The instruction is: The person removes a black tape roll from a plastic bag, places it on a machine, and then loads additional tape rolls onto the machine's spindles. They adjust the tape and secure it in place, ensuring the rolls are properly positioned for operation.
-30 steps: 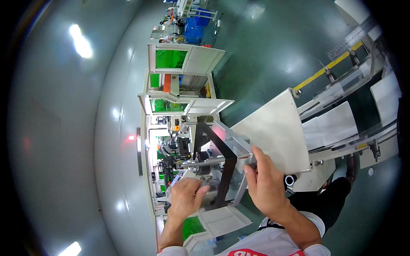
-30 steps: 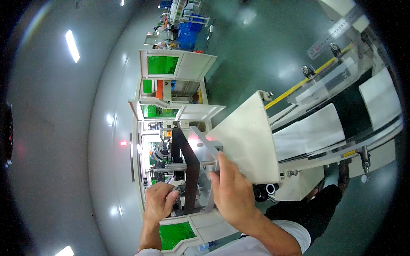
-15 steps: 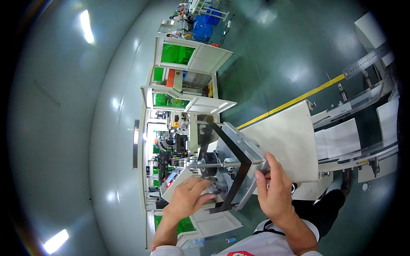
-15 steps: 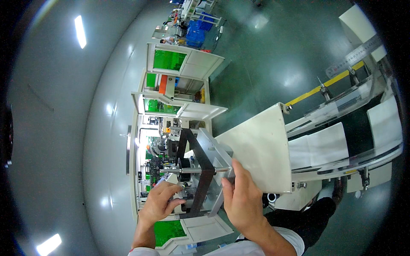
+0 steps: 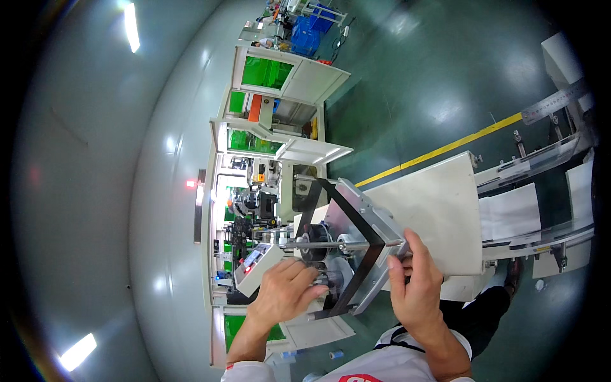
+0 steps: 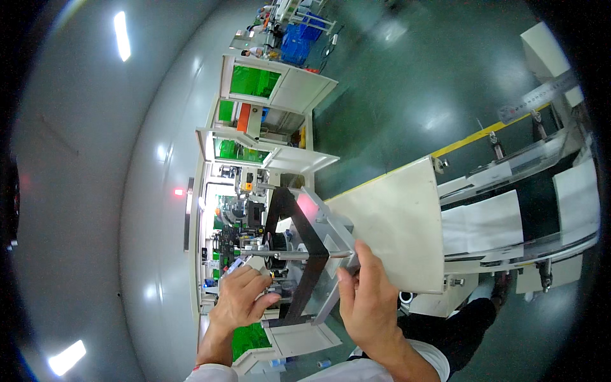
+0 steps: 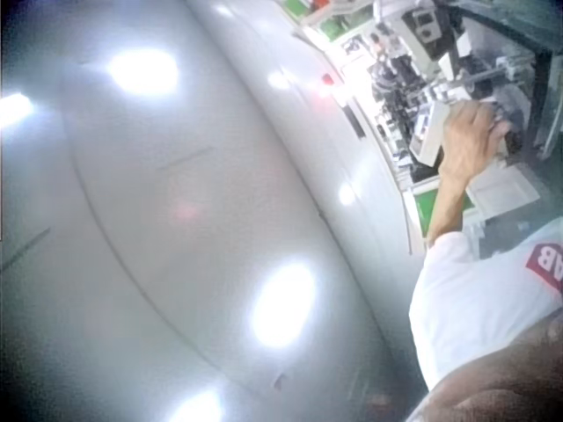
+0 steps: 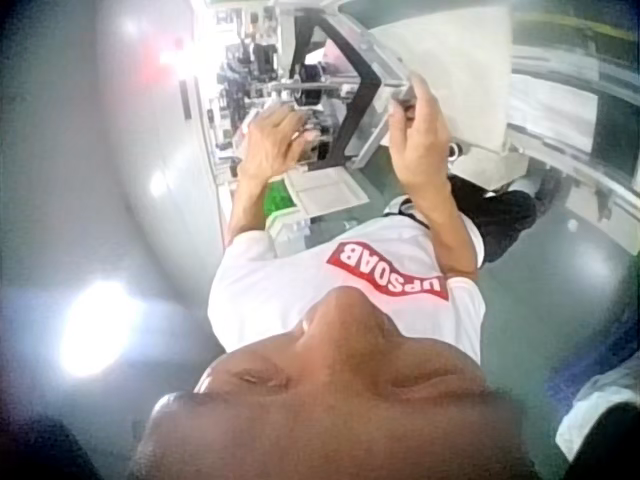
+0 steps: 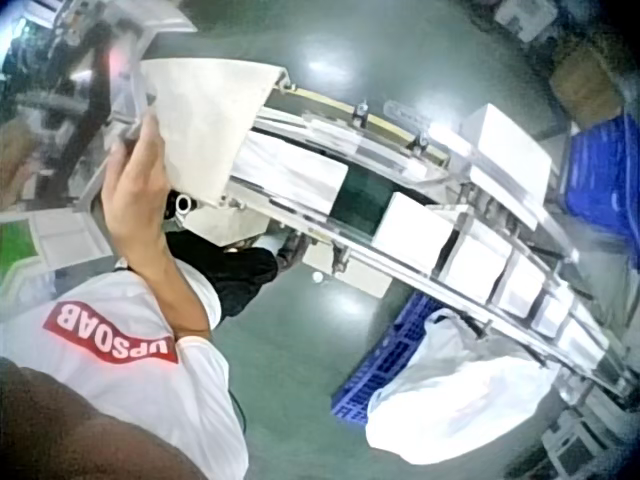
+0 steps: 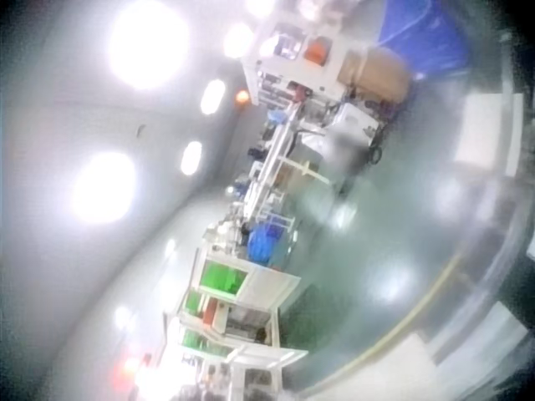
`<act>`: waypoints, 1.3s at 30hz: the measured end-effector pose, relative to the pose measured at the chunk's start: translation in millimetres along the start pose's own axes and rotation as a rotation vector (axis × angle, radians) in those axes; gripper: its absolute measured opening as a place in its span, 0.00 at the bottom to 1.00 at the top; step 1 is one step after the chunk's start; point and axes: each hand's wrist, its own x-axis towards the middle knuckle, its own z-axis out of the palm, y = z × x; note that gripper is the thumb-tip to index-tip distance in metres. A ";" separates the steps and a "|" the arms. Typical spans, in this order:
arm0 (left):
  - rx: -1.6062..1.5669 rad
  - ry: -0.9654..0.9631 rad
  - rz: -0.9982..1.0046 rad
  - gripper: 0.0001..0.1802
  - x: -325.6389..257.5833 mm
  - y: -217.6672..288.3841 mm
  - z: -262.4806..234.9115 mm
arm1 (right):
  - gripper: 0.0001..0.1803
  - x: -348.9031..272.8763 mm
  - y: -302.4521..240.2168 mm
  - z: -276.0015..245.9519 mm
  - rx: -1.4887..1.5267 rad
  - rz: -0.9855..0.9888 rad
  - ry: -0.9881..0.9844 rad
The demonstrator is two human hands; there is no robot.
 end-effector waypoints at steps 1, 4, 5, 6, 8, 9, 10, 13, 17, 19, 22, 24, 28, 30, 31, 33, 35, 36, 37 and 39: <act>0.012 -0.003 0.001 0.16 0.8 0.0 0.5 | 0.28 -0.1 0.0 -0.2 -0.007 -0.002 0.002; 0.056 0.002 -0.010 0.15 2.5 1.8 1.8 | 0.27 0.8 -2.0 -0.5 0.007 0.005 0.004; 0.047 -0.006 -0.022 0.16 2.7 0.5 2.9 | 0.27 1.0 -2.6 -0.3 0.000 0.018 -0.002; 0.033 -0.011 -0.035 0.17 2.5 -0.5 3.6 | 0.27 1.3 -4.2 -1.1 -0.012 0.030 -0.010; -0.012 -0.004 -0.070 0.19 -3.5 -2.7 6.4 | 0.26 2.0 -6.6 -0.3 -0.022 0.058 -0.016; -0.045 0.007 -0.092 0.20 -8.2 -4.3 8.8 | 0.26 2.4 -7.1 1.5 -0.020 0.074 -0.016; -0.083 0.025 -0.113 0.21 -12.5 -5.8 11.7 | 0.25 3.4 -9.2 2.0 -0.027 0.087 -0.015; -0.251 0.168 -0.131 0.24 -22.8 -7.1 13.2 | 0.25 6.7 -22.8 0.5 -0.079 0.134 -0.014; -0.212 0.480 0.004 0.22 -61.0 -8.2 7.5 | 0.24 3.2 -17.6 6.1 -0.078 0.147 0.063; -0.342 0.652 0.014 0.19 -78.5 -17.9 19.7 | 0.25 5.1 -23.1 5.7 -0.127 0.172 0.034; -0.572 0.850 -0.084 0.11 -101.8 -28.2 53.0 | 0.26 2.4 -22.3 2.1 -0.244 0.144 0.013; -0.853 0.823 -0.317 0.12 -113.7 -24.1 84.2 | 0.26 -3.0 -28.8 -1.3 -0.358 0.109 0.077; -1.440 0.698 -0.662 0.13 -115.4 -15.1 157.6 | 0.20 -12.9 -76.8 -16.5 -0.721 -0.159 0.206; -1.759 0.558 -0.678 0.14 -97.1 -20.3 172.1 | 0.13 -11.5 -111.9 -11.6 -0.837 -0.309 0.119; -1.905 0.494 -0.644 0.14 -85.0 -26.3 175.2 | 0.11 -7.8 -131.8 2.3 -0.904 -0.397 0.045; -2.035 0.387 -0.599 0.15 -69.2 -28.3 176.5 | 0.14 1.3 -152.3 20.6 -0.972 -0.496 -0.187; -2.030 0.309 -0.541 0.17 -62.6 -30.8 179.2 | 0.17 10.6 -164.8 48.6 -1.044 -0.612 -0.495; -2.078 0.299 -0.486 0.17 -64.5 -32.8 184.1 | 0.18 13.2 -164.9 65.8 -1.106 -0.614 -0.602; -2.082 0.281 -0.439 0.18 -61.2 -34.7 186.3 | 0.18 15.0 -165.3 78.6 -1.176 -0.609 -0.687; -2.093 0.253 -0.361 0.19 -58.7 -36.6 192.3 | 0.19 16.7 -161.7 93.5 -1.290 -0.603 -0.791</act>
